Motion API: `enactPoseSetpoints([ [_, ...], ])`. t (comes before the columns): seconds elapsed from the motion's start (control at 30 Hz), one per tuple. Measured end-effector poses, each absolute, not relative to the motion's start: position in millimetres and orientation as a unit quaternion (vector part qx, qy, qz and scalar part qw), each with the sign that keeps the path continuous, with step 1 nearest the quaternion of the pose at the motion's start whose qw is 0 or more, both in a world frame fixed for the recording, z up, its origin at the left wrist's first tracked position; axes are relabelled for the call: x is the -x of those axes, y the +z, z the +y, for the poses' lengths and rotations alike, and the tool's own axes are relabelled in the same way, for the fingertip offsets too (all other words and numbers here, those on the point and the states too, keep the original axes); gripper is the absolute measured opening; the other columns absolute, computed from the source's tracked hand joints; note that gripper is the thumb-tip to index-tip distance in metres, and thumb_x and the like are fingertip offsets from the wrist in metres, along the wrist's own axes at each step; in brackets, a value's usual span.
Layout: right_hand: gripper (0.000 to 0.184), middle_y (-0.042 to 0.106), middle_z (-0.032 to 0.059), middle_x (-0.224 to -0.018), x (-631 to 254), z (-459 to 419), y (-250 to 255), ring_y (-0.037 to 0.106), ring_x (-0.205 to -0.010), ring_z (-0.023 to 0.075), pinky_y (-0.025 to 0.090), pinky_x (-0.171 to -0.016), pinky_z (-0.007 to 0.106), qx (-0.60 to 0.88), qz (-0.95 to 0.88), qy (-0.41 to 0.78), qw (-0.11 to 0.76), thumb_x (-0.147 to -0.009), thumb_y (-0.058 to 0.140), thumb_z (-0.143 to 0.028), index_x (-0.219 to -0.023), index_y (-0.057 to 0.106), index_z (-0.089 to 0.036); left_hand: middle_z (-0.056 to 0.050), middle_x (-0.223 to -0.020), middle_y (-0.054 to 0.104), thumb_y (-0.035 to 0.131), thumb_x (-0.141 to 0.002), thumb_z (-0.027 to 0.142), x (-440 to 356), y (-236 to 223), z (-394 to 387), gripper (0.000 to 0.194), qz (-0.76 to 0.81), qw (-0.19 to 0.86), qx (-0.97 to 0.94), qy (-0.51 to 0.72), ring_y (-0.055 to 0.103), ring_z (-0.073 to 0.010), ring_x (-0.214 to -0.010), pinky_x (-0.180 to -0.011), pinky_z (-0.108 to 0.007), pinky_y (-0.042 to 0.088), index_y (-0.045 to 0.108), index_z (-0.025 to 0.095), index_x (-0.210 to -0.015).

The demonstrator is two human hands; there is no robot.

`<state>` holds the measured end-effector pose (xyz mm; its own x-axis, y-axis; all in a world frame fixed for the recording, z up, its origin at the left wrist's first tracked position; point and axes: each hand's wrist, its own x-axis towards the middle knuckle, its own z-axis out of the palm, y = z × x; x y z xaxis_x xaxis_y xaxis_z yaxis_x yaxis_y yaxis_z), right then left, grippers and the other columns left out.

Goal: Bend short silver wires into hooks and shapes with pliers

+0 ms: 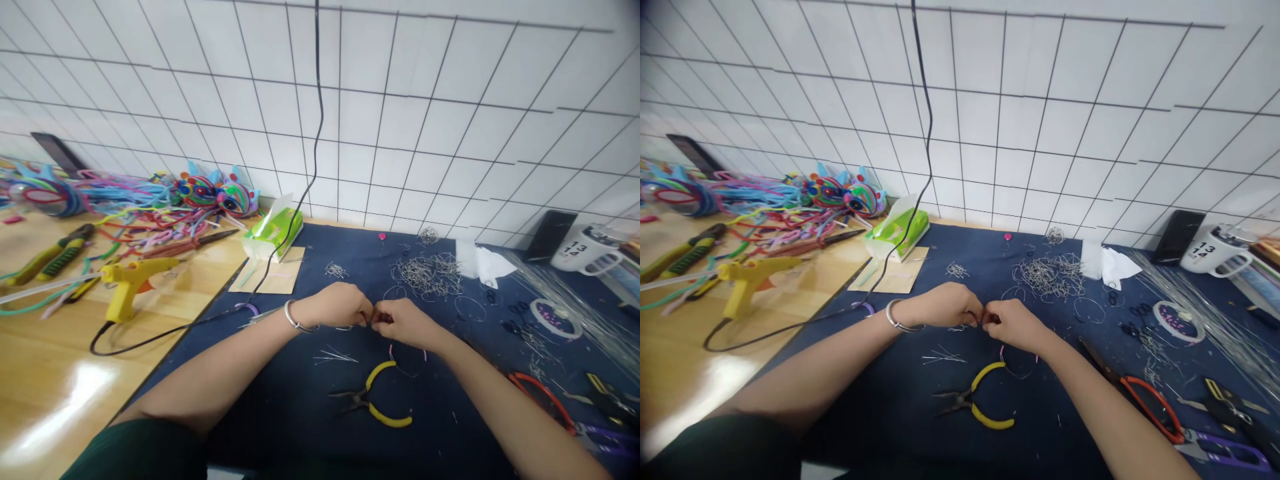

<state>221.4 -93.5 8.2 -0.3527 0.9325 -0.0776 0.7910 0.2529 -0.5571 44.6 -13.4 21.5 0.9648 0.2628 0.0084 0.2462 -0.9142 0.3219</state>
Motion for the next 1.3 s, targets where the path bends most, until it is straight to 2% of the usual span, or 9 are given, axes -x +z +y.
enactPoseSetpoints([
  [0.17, 0.012, 0.062, -0.0031, -0.069, -225.5, -90.3, 7.5, 0.055, -0.063, 0.0087, 0.035, -0.056, 0.017, 0.571, -0.772, 0.23, 0.158, -0.072, 0.051, -0.022, -0.077, 0.062, -0.02, -0.002, -0.07, 0.065, 0.047, -0.077, 0.02, -49.6, 20.8, -22.5, 0.016, 0.181, 0.055, -0.981, 0.052, 0.059, -0.0161, -0.067, -0.056, -0.024, 0.036, 0.062, 0.022, -0.077],
  [0.3, 0.01, 0.059, -0.0004, -0.069, -224.2, -89.8, 6.4, 0.052, -0.065, 0.0107, 0.034, -0.059, 0.02, 0.595, -0.764, 0.178, 0.175, -0.07, 0.05, -0.017, -0.073, 0.06, -0.018, -0.004, -0.07, 0.064, 0.044, -0.076, 0.016, -52.7, 19.8, -27.0, 0.016, 0.207, 0.019, -0.977, 0.055, 0.059, -0.0181, -0.066, -0.056, -0.026, 0.039, 0.06, 0.02, -0.075],
  [0.5, 0.01, 0.056, 0.0029, -0.074, -220.7, -90.8, 0.1, 0.051, -0.074, 0.0137, 0.034, -0.068, 0.023, 0.632, -0.74, 0.124, 0.194, -0.073, 0.047, -0.016, -0.073, 0.057, -0.017, -0.007, -0.071, 0.063, 0.044, -0.076, 0.017, -60.9, 9.6, -33.0, 0.015, 0.287, 0.038, -0.955, 0.067, 0.059, -0.018, -0.066, -0.059, -0.026, 0.04, 0.058, 0.016, -0.076],
  [0.63, 0.014, 0.056, 0.0053, -0.081, -218.9, -92.1, 0.2, 0.05, -0.081, 0.015, 0.033, -0.073, 0.025, 0.645, -0.724, 0.12, 0.215, -0.077, 0.043, -0.016, -0.079, 0.057, -0.017, -0.005, -0.075, 0.064, 0.041, -0.079, 0.022, -61.7, 7.7, -27.2, 0.02, 0.305, 0.089, -0.945, 0.079, 0.059, -0.0171, -0.069, -0.061, -0.025, 0.04, 0.061, 0.019, -0.081],
  [0.77, 0.015, 0.058, 0.0036, -0.08, -224.1, -89.2, 4.8, 0.051, -0.08, 0.0139, 0.034, -0.073, 0.024, 0.633, -0.72, 0.172, 0.229, -0.077, 0.045, -0.019, -0.079, 0.06, -0.018, -0.002, -0.076, 0.064, 0.043, -0.079, 0.022, -57.7, 9.6, -19.0, 0.02, 0.279, 0.125, -0.949, 0.077, 0.058, -0.0152, -0.071, -0.062, -0.023, 0.039, 0.062, 0.023, -0.087],
  [1.0, 0.018, 0.058, -0.0017, -0.062, -239.2, -81.7, 4.9, 0.053, -0.054, 0.0095, 0.038, -0.051, 0.019, 0.598, -0.685, 0.348, 0.226, -0.071, 0.055, -0.031, -0.075, 0.062, -0.015, -0.003, -0.079, 0.059, 0.043, -0.081, 0.019, -57.8, 12.5, -22.1, 0.02, 0.234, 0.092, -0.961, 0.111, 0.054, -0.0155, -0.079, -0.068, -0.024, 0.038, 0.062, 0.022, -0.082],
  [1.17, 0.018, 0.057, -0.0013, -0.063, -237.6, -82.6, -1.5, 0.054, -0.051, 0.0085, 0.04, -0.044, 0.017, 0.59, -0.647, 0.42, 0.24, -0.069, 0.056, -0.03, -0.078, 0.06, -0.014, -0.003, -0.071, 0.055, 0.044, -0.08, 0.016, -57.9, 14.8, -22.5, 0.019, 0.2, 0.077, -0.971, 0.106, 0.051, -0.0151, -0.073, -0.069, -0.026, 0.039, 0.062, 0.02, -0.077],
  [1.3, 0.019, 0.057, -0.0006, -0.062, -237.0, -82.7, -3.5, 0.055, -0.051, 0.0089, 0.042, -0.043, 0.017, 0.589, -0.624, 0.45, 0.25, -0.068, 0.056, -0.031, -0.077, 0.06, -0.014, -0.003, -0.073, 0.056, 0.046, -0.077, 0.013, -57.6, 10.9, -21.8, 0.017, 0.202, 0.106, -0.97, 0.081, 0.053, -0.0148, -0.072, -0.065, -0.024, 0.039, 0.062, 0.019, -0.08],
])
